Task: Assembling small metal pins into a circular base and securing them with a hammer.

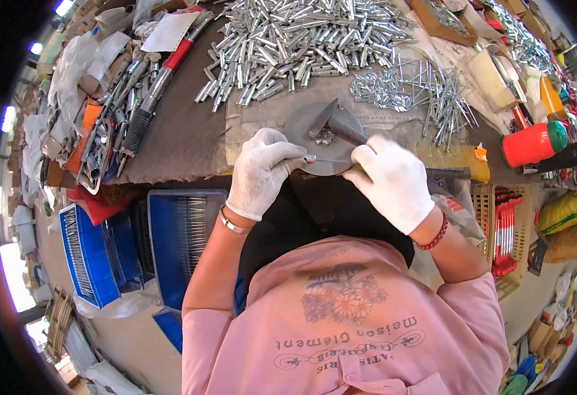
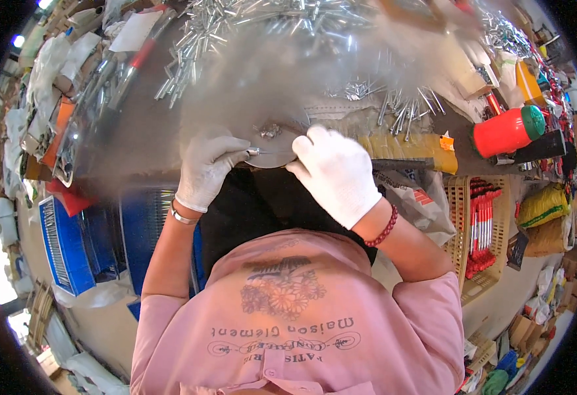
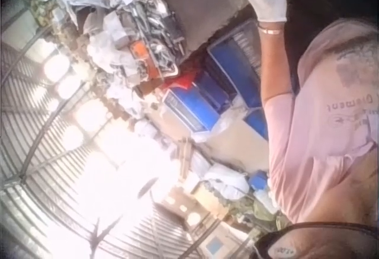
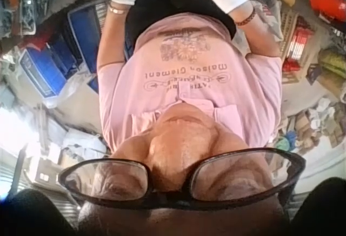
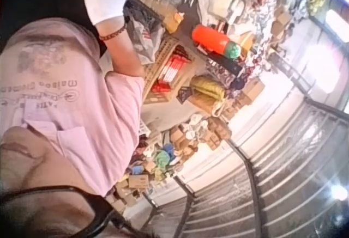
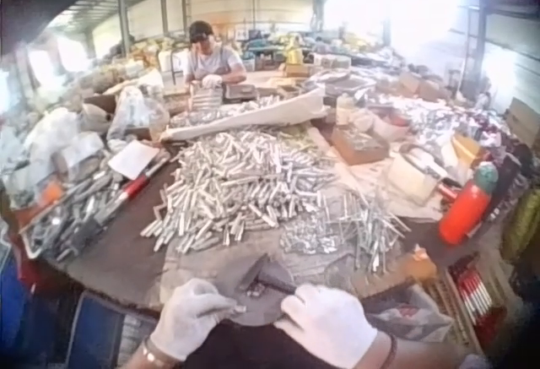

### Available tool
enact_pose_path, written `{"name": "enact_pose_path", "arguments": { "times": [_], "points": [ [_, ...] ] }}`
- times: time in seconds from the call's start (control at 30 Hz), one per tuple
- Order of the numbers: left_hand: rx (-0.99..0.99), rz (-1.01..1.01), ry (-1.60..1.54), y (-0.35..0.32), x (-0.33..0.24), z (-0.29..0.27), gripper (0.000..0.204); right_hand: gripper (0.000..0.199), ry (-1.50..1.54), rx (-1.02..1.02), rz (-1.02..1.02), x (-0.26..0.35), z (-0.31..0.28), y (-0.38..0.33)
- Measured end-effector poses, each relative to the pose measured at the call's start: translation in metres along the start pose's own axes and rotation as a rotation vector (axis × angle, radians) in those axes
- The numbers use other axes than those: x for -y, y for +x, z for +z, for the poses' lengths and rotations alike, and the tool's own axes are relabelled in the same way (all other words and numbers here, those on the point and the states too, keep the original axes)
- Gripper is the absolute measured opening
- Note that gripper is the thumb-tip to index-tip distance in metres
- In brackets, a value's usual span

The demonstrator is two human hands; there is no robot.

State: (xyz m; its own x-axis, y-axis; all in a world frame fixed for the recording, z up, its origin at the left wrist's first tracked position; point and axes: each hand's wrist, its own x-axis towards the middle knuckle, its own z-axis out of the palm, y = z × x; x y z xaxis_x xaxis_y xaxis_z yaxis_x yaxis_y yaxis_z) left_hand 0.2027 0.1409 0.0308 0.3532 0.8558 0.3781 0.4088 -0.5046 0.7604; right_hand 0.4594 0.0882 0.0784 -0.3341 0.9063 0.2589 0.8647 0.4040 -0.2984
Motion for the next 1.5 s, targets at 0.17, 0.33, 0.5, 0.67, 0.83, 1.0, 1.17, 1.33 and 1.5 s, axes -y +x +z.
{"name": "enact_pose_path", "arguments": {
  "times": [0.17, 0.33, 0.5, 0.67, 0.83, 1.0, 1.17, 1.33, 1.5],
  "points": [
    [-0.061, -0.059, 0.07, -0.009, -0.009, 0.005, 0.024, 0.015, 0.412, 0.16, 0.184, 0.01, 0.014, -0.015],
    [-0.265, -0.351, -0.127, -0.042, -0.04, 0.031, 0.044, 0.017, 0.862, 0.433, 0.446, 0.018, 0.016, -0.022],
    [-0.217, -0.675, -0.512, -0.044, -0.055, 0.037, 0.059, 0.019, 0.98, 0.434, 0.548, 0.034, 0.025, -0.029],
    [-0.285, -0.746, -0.638, -0.059, -0.056, 0.019, 0.061, 0.017, 0.905, 0.389, 0.388, 0.054, 0.044, -0.027],
    [-0.443, -0.674, -0.789, -0.075, -0.05, -0.003, 0.057, 0.024, 0.942, 0.488, 0.342, 0.07, 0.056, -0.016],
    [-0.654, -0.873, -0.861, -0.127, -0.045, -0.03, 0.059, 0.033, 1.189, 0.865, 0.347, 0.086, 0.076, -0.003],
    [-0.883, -1.171, -0.362, -0.223, 0.004, -0.089, 0.057, 0.037, 1.068, 0.834, 0.262, 0.067, 0.084, -0.001],
    [-0.761, -1.453, 0.117, -0.462, 0.115, -0.167, 0.049, 0.035, 1.072, 0.824, 0.444, 0.038, 0.094, -0.007],
    [-0.37, -1.766, 0.221, -0.498, 0.183, -0.185, 0.037, 0.034, 1.094, 0.821, 0.588, 0.037, 0.106, -0.023]
  ]
}}
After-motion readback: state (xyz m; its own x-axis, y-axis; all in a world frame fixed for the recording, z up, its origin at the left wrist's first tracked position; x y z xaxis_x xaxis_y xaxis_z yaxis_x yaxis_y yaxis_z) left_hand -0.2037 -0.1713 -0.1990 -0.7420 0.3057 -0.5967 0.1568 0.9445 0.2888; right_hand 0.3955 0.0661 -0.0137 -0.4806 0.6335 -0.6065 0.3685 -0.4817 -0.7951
